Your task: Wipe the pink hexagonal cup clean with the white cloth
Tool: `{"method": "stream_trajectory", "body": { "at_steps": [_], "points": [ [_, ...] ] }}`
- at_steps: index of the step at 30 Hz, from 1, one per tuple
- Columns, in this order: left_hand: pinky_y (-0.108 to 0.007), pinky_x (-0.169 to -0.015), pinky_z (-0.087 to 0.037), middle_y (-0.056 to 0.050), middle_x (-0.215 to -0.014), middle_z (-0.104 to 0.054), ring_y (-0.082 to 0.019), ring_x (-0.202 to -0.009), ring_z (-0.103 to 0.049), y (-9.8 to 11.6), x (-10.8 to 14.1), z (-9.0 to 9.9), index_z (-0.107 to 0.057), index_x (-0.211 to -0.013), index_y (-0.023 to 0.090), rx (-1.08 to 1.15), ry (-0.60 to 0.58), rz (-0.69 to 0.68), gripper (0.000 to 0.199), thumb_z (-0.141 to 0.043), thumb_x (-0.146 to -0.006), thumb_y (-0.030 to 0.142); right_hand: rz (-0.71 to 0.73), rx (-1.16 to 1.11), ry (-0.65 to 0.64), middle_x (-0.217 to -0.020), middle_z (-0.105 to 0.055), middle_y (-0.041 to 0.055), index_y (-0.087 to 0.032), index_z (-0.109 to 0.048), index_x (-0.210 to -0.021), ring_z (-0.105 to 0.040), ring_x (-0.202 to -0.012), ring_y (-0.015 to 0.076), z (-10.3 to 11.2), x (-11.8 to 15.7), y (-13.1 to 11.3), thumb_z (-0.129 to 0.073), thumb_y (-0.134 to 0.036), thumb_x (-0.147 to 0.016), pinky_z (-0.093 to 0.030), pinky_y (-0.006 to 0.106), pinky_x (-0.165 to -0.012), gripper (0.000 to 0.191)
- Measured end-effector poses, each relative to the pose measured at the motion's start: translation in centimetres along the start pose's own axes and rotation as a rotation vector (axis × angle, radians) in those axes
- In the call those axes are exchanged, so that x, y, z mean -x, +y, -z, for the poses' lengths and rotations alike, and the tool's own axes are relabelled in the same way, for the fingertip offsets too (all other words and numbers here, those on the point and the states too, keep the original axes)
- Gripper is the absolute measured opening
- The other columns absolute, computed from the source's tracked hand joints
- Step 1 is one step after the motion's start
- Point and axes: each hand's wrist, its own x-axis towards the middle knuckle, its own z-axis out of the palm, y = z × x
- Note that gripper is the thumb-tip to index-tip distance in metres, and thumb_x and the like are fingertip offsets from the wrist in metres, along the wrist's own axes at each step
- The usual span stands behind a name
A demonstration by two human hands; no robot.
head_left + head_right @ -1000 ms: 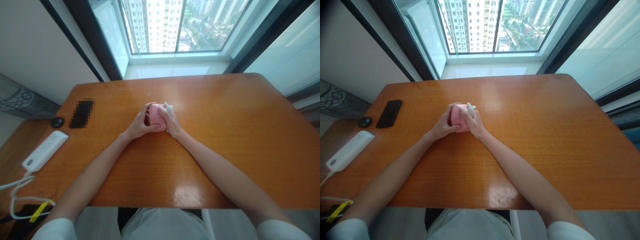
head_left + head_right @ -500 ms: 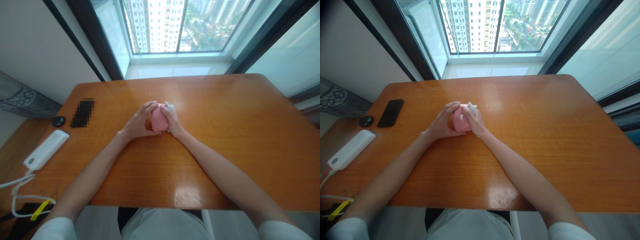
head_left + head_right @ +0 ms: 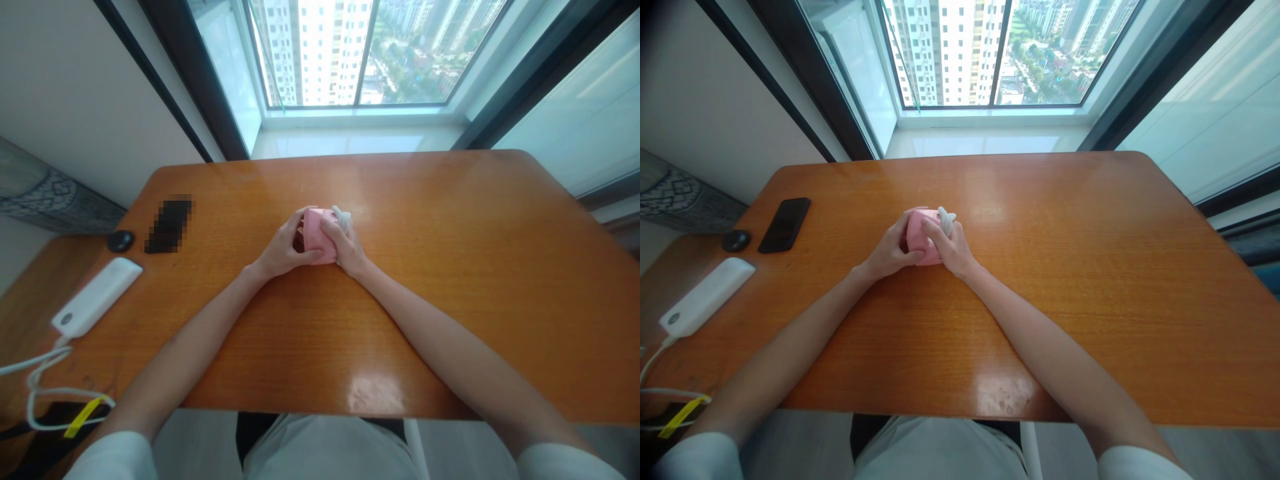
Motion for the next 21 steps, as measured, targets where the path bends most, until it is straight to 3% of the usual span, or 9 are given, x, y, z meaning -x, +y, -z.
{"method": "stream_trajectory", "body": {
  "at_steps": [4,8,11,15,18,21],
  "points": [
    [-0.061,-0.123,-0.065,-0.021,-0.183,-0.049,-0.046,-0.166,-0.058,-0.6,0.1,0.8,-0.041,-0.182,0.035,-0.166,0.017,-0.207,0.123,-0.094,-0.084,0.087,0.057,0.013,0.043,-0.090,-0.069,-0.0004,-0.027,-0.078,-0.100,-0.065,-0.085,0.0204,0.1,-0.2,0.1,-0.080,-0.078,-0.098,-0.057,0.037,-0.083,0.051],
    [-0.067,-0.140,-0.054,-0.019,-0.188,-0.044,-0.046,-0.173,-0.050,0.1,0.2,1.7,-0.036,-0.186,0.039,-0.364,-0.078,-0.350,0.128,-0.100,-0.083,0.080,0.028,-0.008,0.053,-0.088,-0.068,-0.0007,-0.027,-0.077,-0.100,-0.061,-0.084,0.0202,0.1,-0.3,0.2,-0.079,-0.081,-0.098,-0.054,0.035,-0.080,0.053],
    [-0.062,-0.140,-0.055,-0.018,-0.182,-0.051,-0.042,-0.169,-0.057,0.8,0.2,1.7,-0.039,-0.184,0.036,-0.401,-0.059,-0.345,0.120,-0.102,-0.087,0.068,0.024,-0.023,0.059,-0.090,-0.069,-0.0003,-0.028,-0.077,-0.101,-0.059,-0.084,0.0198,0.1,-0.4,0.1,-0.079,-0.081,-0.098,-0.053,0.035,-0.079,0.053],
    [-0.059,-0.129,-0.063,-0.019,-0.174,-0.058,-0.043,-0.161,-0.062,1.2,0.0,1.0,-0.051,-0.175,0.032,-0.323,-0.007,-0.284,0.117,-0.106,-0.079,0.071,0.015,-0.035,0.068,-0.090,-0.068,-0.0003,-0.028,-0.076,-0.100,-0.060,-0.082,0.0196,0.0,-0.5,0.1,-0.076,-0.084,-0.098,-0.053,0.035,-0.078,0.056],
    [-0.049,-0.108,-0.070,-0.018,-0.159,-0.069,-0.038,-0.139,-0.074,0.7,-0.3,0.4,-0.057,-0.167,0.027,-0.174,0.022,-0.155,0.106,-0.097,-0.084,0.078,0.007,-0.046,0.059,-0.091,-0.070,-0.0003,-0.028,-0.076,-0.102,-0.063,-0.082,0.0196,0.0,-0.4,0.5,-0.077,-0.083,-0.098,-0.055,0.035,-0.079,0.055],
    [-0.042,-0.096,-0.068,-0.015,-0.141,-0.078,-0.030,-0.114,-0.079,0.0,-0.4,0.0,-0.060,-0.161,0.023,-0.023,0.019,-0.054,0.093,-0.085,-0.094,0.083,0.019,-0.049,0.037,-0.088,-0.069,-0.0016,-0.027,-0.076,-0.106,-0.065,-0.081,0.0194,0.0,-0.3,1.0,-0.081,-0.078,-0.099,-0.057,0.036,-0.081,0.052]
  ]
}}
